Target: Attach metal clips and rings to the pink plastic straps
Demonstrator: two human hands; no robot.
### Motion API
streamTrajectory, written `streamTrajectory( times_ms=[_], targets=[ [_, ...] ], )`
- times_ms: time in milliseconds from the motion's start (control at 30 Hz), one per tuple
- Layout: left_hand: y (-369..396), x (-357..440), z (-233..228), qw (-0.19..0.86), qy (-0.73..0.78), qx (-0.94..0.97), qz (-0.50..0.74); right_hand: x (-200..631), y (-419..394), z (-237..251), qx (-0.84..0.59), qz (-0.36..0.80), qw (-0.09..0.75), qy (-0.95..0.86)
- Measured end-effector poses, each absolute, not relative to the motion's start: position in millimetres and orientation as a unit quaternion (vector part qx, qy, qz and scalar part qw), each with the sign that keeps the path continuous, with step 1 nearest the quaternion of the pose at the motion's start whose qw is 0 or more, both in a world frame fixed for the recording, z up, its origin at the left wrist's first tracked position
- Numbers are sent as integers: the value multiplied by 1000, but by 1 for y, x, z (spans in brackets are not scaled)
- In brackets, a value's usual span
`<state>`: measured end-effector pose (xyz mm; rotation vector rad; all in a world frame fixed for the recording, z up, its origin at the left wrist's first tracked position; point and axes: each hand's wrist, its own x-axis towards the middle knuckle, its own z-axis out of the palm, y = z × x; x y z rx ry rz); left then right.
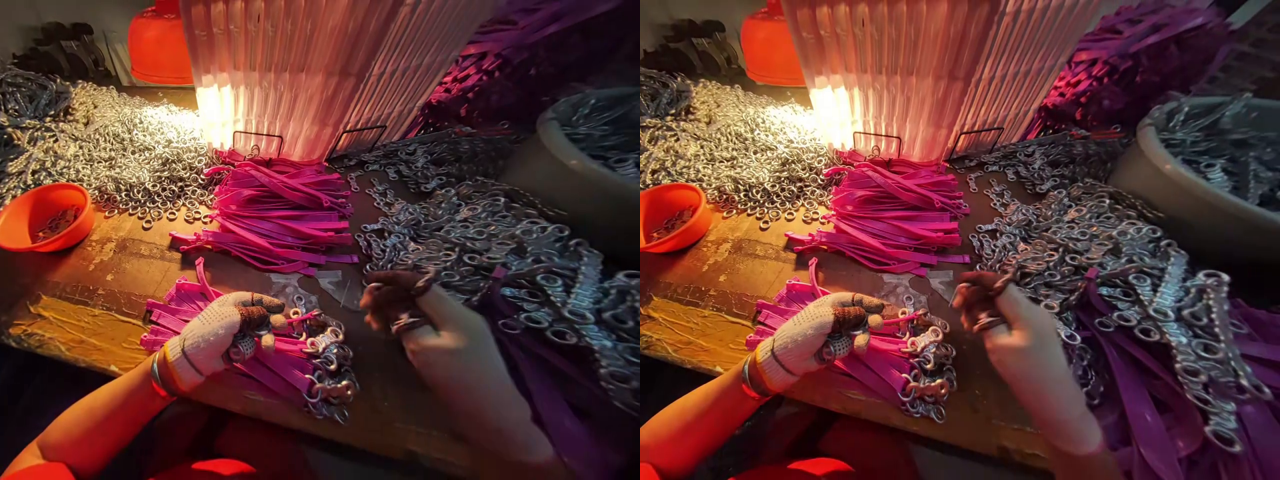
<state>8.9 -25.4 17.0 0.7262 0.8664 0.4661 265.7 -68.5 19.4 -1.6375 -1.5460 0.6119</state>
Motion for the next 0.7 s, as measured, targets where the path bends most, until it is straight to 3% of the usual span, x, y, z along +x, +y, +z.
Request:
streamTrajectory(
  times_ms=[333, 467, 700],
  targets=[
    [-38, 18, 4, 781, 383, 406, 282, 184, -81, 19, -479, 118, 270, -827],
    [-37, 22, 2, 803, 379, 363, 284, 182, -81, 16, -494, 89, 295, -813],
    [-36, 18, 16, 814, 376, 327, 300, 176, -86, 15, -591, 192, 400, -674]
  ],
)
